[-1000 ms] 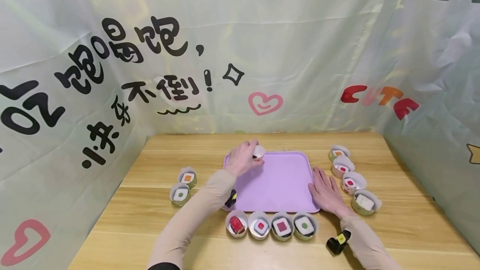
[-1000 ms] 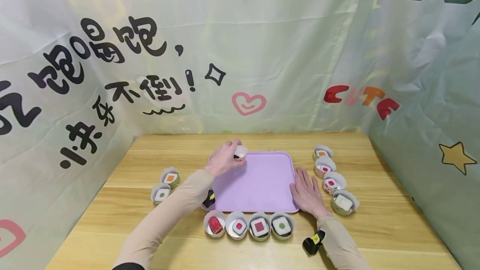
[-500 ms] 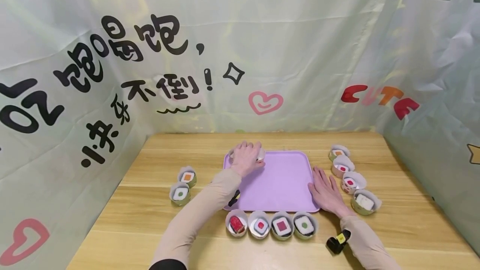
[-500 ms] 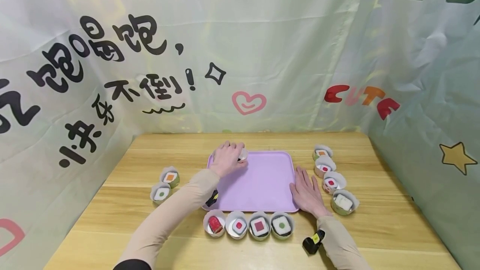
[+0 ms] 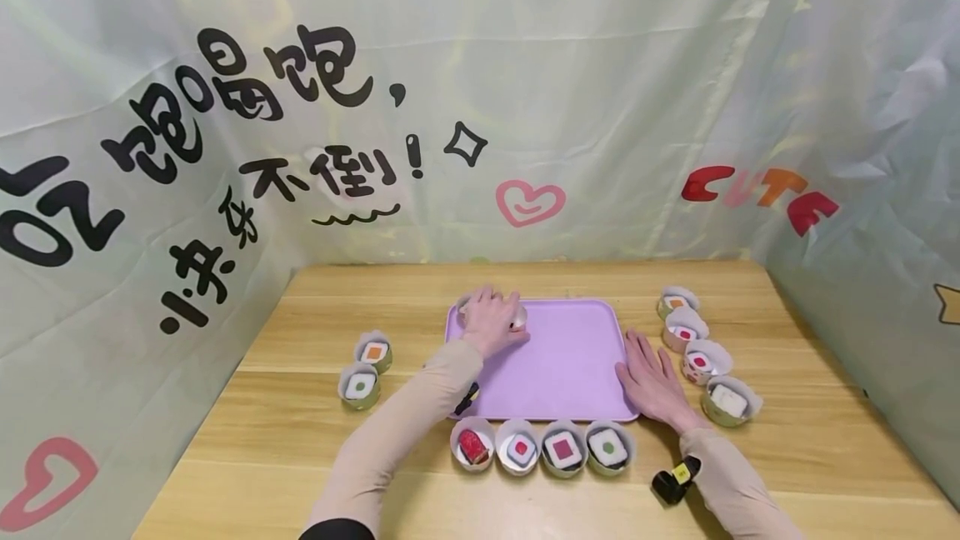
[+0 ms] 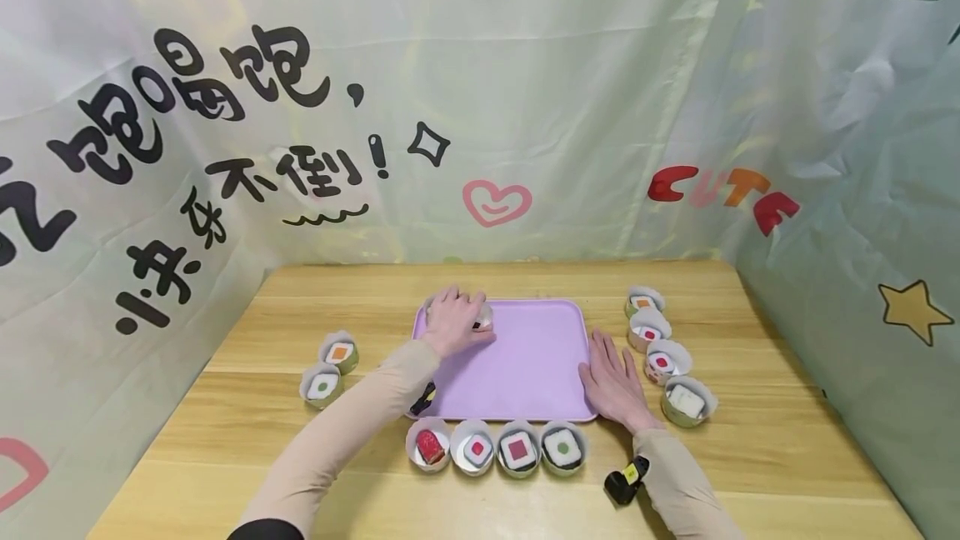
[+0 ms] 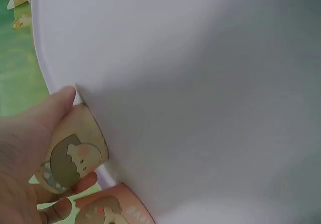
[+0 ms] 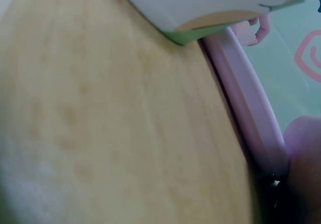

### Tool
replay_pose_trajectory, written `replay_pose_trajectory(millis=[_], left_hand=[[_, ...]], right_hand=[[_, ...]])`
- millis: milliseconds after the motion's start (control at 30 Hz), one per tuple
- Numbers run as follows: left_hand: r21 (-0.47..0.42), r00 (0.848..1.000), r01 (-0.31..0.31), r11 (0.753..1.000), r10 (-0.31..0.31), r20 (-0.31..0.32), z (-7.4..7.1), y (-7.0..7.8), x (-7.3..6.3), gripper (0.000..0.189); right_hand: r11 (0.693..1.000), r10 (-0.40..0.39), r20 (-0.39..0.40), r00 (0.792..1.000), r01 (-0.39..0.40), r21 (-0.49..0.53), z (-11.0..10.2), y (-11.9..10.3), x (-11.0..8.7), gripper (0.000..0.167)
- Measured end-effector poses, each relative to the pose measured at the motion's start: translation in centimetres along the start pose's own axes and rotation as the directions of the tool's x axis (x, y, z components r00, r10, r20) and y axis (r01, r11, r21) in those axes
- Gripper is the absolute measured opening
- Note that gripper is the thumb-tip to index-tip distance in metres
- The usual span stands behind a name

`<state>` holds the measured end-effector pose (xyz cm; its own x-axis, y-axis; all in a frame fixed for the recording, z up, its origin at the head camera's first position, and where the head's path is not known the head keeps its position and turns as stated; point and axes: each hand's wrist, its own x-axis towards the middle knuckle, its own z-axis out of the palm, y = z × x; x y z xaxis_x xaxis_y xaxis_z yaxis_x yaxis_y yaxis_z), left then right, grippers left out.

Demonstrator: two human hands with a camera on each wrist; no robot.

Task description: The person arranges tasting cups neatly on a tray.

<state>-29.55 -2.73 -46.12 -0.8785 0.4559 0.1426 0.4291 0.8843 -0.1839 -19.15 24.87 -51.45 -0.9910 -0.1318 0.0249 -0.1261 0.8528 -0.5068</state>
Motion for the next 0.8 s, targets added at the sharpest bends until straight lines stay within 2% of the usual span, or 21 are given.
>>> replay_pose_trajectory(millis=[67, 167, 233, 300, 367, 433, 500, 567, 667, 800], left_hand=[[-0.039, 0.999, -0.036, 0.999, 0.037, 0.022, -0.2, -0.7, 0.0, 0.08], [-0.133, 0.989, -0.128, 0.983, 0.137, 0.063, -0.6, -2.3, 0.2, 0.088], [-0.224, 0.972, -0.192, 0.955, 0.217, 0.09, -0.8, -3.3, 0.4, 0.094], [-0.314, 0.951, -0.246, 0.917, 0.291, 0.104, -1.0, -4.1, 0.6, 0.097], [-0.387, 0.933, -0.276, 0.88, 0.341, 0.11, -1.0, -4.7, 0.8, 0.096], [-0.416, 0.923, -0.295, 0.86, 0.369, 0.11, -0.9, -5.0, 1.0, 0.09], [-0.412, 0.922, -0.301, 0.86, 0.373, 0.106, -0.6, -5.1, 1.1, 0.082], [-0.39, 0.928, -0.303, 0.869, 0.363, 0.086, -0.2, -5.1, 1.2, 0.072], [-0.351, 0.945, -0.287, 0.891, 0.324, 0.048, 0.4, -4.9, 1.3, 0.062], [-0.308, 0.967, -0.236, 0.922, 0.254, 0.017, 0.8, -4.6, 1.4, 0.062]], right_hand=[[1.0, 0.0, 0.004, 1.0, 0.0, 0.0, 0.0, 0.0, 0.0, 0.062], [1.0, -0.001, 0.006, 1.0, 0.001, 0.0, -0.1, -0.1, 0.1, 0.062], [1.0, -0.001, 0.006, 1.0, 0.001, 0.002, -0.2, -0.1, 0.1, 0.062], [1.0, -0.001, 0.005, 1.0, 0.001, 0.0, -0.2, -0.1, 0.1, 0.062], [1.0, -0.001, 0.003, 1.0, 0.001, -0.003, -0.1, 0.0, 0.1, 0.062], [1.0, -0.002, 0.002, 1.0, 0.002, -0.002, -0.1, -0.1, 0.1, 0.062], [1.0, -0.003, 0.002, 1.0, 0.003, -0.002, 0.0, 0.0, 0.1, 0.061], [1.0, -0.003, 0.001, 1.0, 0.003, -0.002, 0.1, 0.0, 0.0, 0.061], [1.0, -0.002, 0.002, 1.0, 0.002, 0.001, 0.1, -0.1, 0.0, 0.061], [1.0, 0.001, -0.001, 1.0, -0.001, 0.003, 0.0, -0.1, 0.0, 0.061]])
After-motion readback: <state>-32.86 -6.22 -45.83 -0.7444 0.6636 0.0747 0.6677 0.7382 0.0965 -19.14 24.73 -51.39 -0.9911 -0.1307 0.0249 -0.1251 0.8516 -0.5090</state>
